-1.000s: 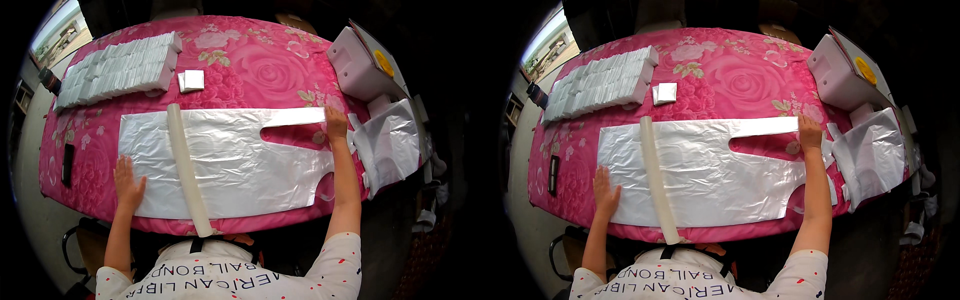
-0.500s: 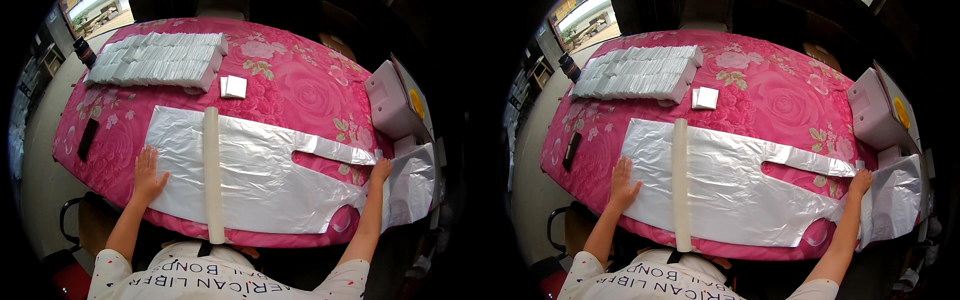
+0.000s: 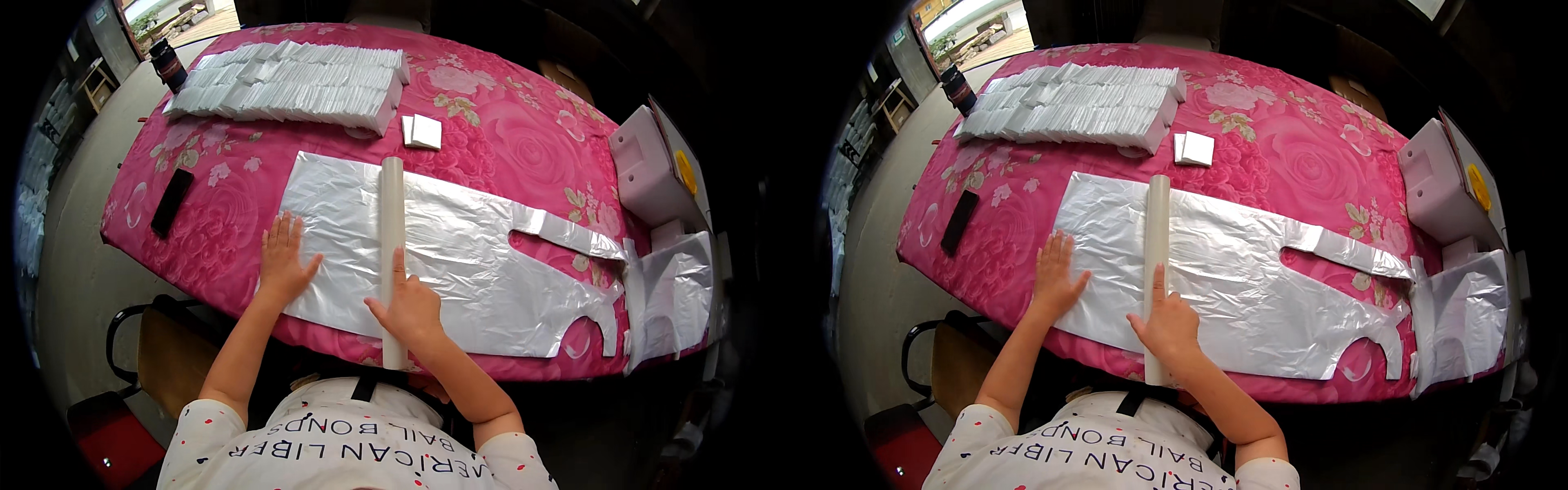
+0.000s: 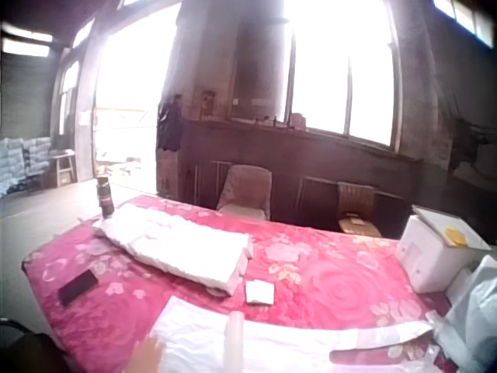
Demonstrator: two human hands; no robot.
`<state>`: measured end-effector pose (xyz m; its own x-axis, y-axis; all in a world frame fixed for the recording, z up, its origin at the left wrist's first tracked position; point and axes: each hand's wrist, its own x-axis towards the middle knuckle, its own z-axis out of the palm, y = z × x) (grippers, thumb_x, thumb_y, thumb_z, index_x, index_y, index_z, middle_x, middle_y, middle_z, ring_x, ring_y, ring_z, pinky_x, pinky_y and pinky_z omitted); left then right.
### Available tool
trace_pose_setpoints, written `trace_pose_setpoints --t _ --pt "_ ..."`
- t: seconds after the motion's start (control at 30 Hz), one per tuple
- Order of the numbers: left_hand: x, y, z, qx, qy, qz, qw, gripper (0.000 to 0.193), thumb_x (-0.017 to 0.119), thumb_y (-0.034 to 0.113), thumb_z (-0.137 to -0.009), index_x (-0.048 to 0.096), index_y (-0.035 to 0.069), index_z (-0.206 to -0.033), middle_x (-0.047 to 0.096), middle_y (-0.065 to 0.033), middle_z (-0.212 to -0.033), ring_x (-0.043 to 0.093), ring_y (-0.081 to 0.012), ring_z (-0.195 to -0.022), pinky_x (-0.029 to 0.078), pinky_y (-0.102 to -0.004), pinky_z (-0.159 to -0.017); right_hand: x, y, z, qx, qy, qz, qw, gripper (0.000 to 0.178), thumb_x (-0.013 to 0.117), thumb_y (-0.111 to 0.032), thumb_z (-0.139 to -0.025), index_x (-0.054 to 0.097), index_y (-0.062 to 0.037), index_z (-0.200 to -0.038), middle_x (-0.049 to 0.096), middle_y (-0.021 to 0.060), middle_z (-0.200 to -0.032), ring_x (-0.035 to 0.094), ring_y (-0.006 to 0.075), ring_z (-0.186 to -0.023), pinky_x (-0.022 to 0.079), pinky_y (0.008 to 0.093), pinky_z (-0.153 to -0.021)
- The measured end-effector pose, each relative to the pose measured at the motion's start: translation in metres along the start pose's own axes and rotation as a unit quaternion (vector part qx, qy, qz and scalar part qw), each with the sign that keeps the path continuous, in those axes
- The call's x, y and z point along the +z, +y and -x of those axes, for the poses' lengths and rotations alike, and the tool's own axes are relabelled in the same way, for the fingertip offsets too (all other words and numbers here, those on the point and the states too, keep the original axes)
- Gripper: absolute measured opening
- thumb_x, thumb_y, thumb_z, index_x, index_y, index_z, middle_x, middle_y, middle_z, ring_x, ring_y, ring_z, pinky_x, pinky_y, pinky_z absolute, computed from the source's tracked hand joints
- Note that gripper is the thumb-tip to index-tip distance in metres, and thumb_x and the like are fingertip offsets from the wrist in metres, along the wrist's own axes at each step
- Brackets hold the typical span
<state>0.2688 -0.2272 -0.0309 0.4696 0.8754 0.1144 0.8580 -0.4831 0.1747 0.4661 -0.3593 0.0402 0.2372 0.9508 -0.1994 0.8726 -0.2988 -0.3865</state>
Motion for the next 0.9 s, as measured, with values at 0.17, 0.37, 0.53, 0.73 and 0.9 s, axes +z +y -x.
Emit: trace_pose_setpoints --t 0.17,0.37,0.53,0.73,0.9 --pt "0.002 0.003 -0.001 -0.005 -0.008 0.0 1.0 0.078 0.054 0.046 -0.079 0.023 0.006 -0.139 0.016 -0.0151 -0.147 0.013 -0.0306 -0.136 0.01 -0.0472 -0.109 0.002 0.006 0.001 0.055 -0.015 0.002 0.998 0.086 0.057 -0.031 -0.076 0.008 -0.0086 -0.143 0.057 0.019 -0.078 0.061 0.0322 -0.065 0.05 0.0416 -0.058" --pt "-0.001 0.004 0.0 -0.015 -0.012 -0.009 1.0 0.078 0.054 0.046 -0.08 0.023 0.007 -0.14 0.016 -0.0141 -0.147 0.013 -0.0298 -0.136 0.009 -0.0479 -0.109 -0.022 0.088 0.029 0.145 0.042 0.072 0.986 0.085 0.056 -0.034 -0.077 0.009 -0.01 -0.143 0.057 0.0177 -0.074 0.06 0.0307 -0.063 0.049 0.0404 -0.057" --pt "0.004 -0.001 0.002 -0.007 -0.003 -0.022 1.0 0.077 0.054 0.045 -0.08 0.023 0.008 -0.14 0.016 -0.0136 -0.147 0.012 -0.0298 -0.136 0.009 -0.0484 -0.108 -0.045 0.188 0.074 0.247 0.102 0.125 0.956 0.086 0.057 -0.034 -0.075 0.011 -0.0094 -0.143 0.06 0.0175 -0.073 0.061 0.0327 -0.066 0.049 0.0419 -0.061" --pt "0.007 -0.002 0.001 0.012 0.011 -0.025 1.0 0.076 0.053 0.044 -0.081 0.022 0.008 -0.14 0.016 -0.0129 -0.147 0.013 -0.0301 -0.136 0.01 -0.0486 -0.108 -0.081 0.31 0.145 0.412 0.152 0.19 0.878 0.083 0.057 -0.03 -0.073 0.016 -0.0095 -0.142 0.062 0.0238 -0.081 0.061 0.0383 -0.074 0.048 0.0449 -0.069" --pt "0.005 -0.001 0.001 0.015 0.015 -0.022 1.0 0.074 0.052 0.044 -0.082 0.023 0.008 -0.14 0.016 -0.013 -0.147 0.014 -0.0309 -0.136 0.01 -0.0486 -0.108 -0.1 0.339 0.178 0.441 0.202 0.188 0.854 0.078 0.053 -0.032 -0.078 0.015 -0.0099 -0.142 0.063 0.022 -0.086 0.062 0.0375 -0.076 0.048 0.0452 -0.07"
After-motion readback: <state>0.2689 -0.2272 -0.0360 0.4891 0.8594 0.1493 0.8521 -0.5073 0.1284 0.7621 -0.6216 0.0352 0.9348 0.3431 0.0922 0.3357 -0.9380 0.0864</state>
